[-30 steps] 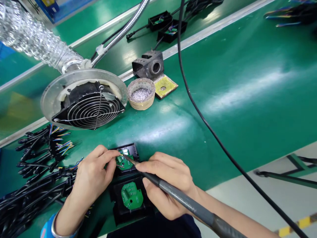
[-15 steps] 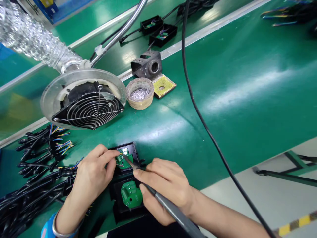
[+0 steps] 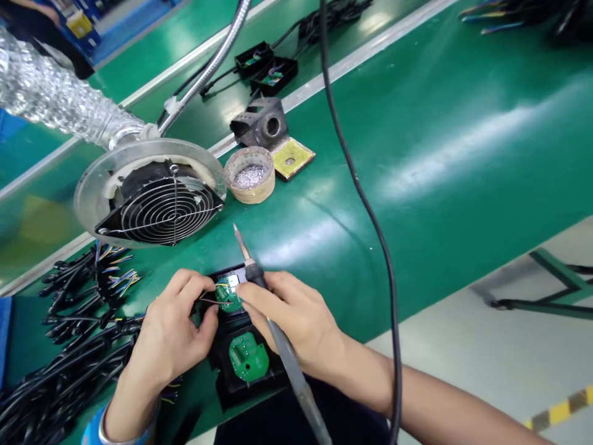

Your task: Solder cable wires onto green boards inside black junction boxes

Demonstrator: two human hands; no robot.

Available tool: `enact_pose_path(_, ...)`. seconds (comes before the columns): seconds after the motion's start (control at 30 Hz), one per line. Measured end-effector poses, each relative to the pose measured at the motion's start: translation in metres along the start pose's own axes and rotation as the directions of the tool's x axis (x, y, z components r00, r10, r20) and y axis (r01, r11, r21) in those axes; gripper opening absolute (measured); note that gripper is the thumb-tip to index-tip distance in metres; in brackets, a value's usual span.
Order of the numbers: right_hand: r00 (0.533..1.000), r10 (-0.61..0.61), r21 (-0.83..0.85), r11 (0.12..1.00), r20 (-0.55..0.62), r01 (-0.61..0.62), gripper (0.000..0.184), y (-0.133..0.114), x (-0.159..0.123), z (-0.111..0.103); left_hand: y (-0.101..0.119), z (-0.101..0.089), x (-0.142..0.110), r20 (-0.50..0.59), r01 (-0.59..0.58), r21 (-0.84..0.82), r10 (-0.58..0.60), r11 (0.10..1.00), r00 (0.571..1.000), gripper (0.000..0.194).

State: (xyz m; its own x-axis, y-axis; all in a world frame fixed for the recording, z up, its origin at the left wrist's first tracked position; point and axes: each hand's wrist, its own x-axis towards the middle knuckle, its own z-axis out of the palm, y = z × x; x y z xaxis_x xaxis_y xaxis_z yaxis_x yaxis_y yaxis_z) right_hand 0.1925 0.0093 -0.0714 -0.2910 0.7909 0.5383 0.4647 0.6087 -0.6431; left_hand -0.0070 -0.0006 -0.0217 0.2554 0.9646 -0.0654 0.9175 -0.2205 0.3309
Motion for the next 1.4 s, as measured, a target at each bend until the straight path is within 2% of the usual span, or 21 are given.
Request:
enact_pose_path(0.07, 1.000, 0.028, 0.000, 1.000, 0.013, -0.028, 0.020, 0.001, 0.001, 0.002, -0.001, -0.003, -0.001, 0.008, 0.007, -0.011, -0.007, 1.000, 1.000, 0.014)
enact_pose_path(0.17, 0.999, 0.047, 0.009, 0.999, 0.004, -0.047, 0.023, 0.003, 0.001, 0.001, 0.000, -0.003, 0.000, 0.023, -0.003, -0.027, 0.003, 1.000, 1.000, 0.015)
enact_pose_path(0.27, 0.999, 0.043, 0.004, 0.999, -0.002, -0.043, 0.025, 0.005, 0.000, -0.002, 0.006, 0.005, 0.004, -0.040, 0.053, -0.028, -0.054, 0.998, 0.998, 0.008)
enact_pose_path(0.33, 0.999, 0.044, 0.000, 0.999, 0.005, -0.044, 0.026, 0.006, -0.001, -0.003, 0.011, 0.012, 0.006, -0.090, 0.108, 0.022, -0.106, 0.994, 0.990, 0.010)
enact_pose_path(0.43, 0.999, 0.041, 0.002, 0.999, 0.012, -0.041, 0.027, 0.007, -0.001, -0.004, 0.015, 0.020, 0.006, -0.097, 0.137, 0.081, -0.129, 0.987, 0.987, 0.008)
enact_pose_path(0.57, 0.999, 0.033, 0.012, 0.999, 0.016, -0.033, 0.029, 0.010, 0.000, -0.004, 0.012, 0.018, 0.002, -0.089, 0.049, 0.033, -0.046, 0.998, 0.995, 0.010)
enact_pose_path(0.67, 0.999, 0.043, 0.021, 0.999, 0.011, -0.044, 0.028, 0.012, 0.000, -0.005, 0.006, 0.012, -0.001, -0.042, -0.024, -0.004, 0.024, 1.000, 0.999, 0.013)
enact_pose_path(0.83, 0.999, 0.037, 0.031, 0.999, -0.007, -0.037, 0.029, 0.014, -0.004, -0.005, -0.004, 0.006, -0.001, -0.027, -0.158, 0.046, 0.159, 0.986, 0.987, 0.018)
enact_pose_path(0.97, 0.999, 0.035, 0.052, 0.998, 0.008, -0.035, 0.030, 0.015, -0.005, -0.004, -0.004, 0.006, 0.000, -0.052, -0.129, 0.019, 0.130, 0.991, 0.990, 0.020)
enact_pose_path(1.13, 0.999, 0.023, 0.083, 0.996, -0.045, -0.019, 0.032, 0.011, 0.002, -0.011, 0.004, 0.007, 0.003, 0.014, -0.123, 0.157, 0.122, 0.980, 0.992, 0.024)
enact_pose_path(1.27, 0.996, 0.053, 0.216, 0.976, -0.066, -0.038, 0.039, 0.009, 0.005, -0.028, 0.006, 0.008, 0.004, 0.024, -0.162, 0.202, 0.160, 0.966, 0.987, 0.025)
enact_pose_path(1.4, 0.992, 0.117, 0.340, 0.936, -0.053, -0.093, 0.036, 0.009, 0.000, -0.038, 0.008, 0.008, 0.002, 0.041, -0.171, 0.258, 0.167, 0.951, 0.985, 0.026)
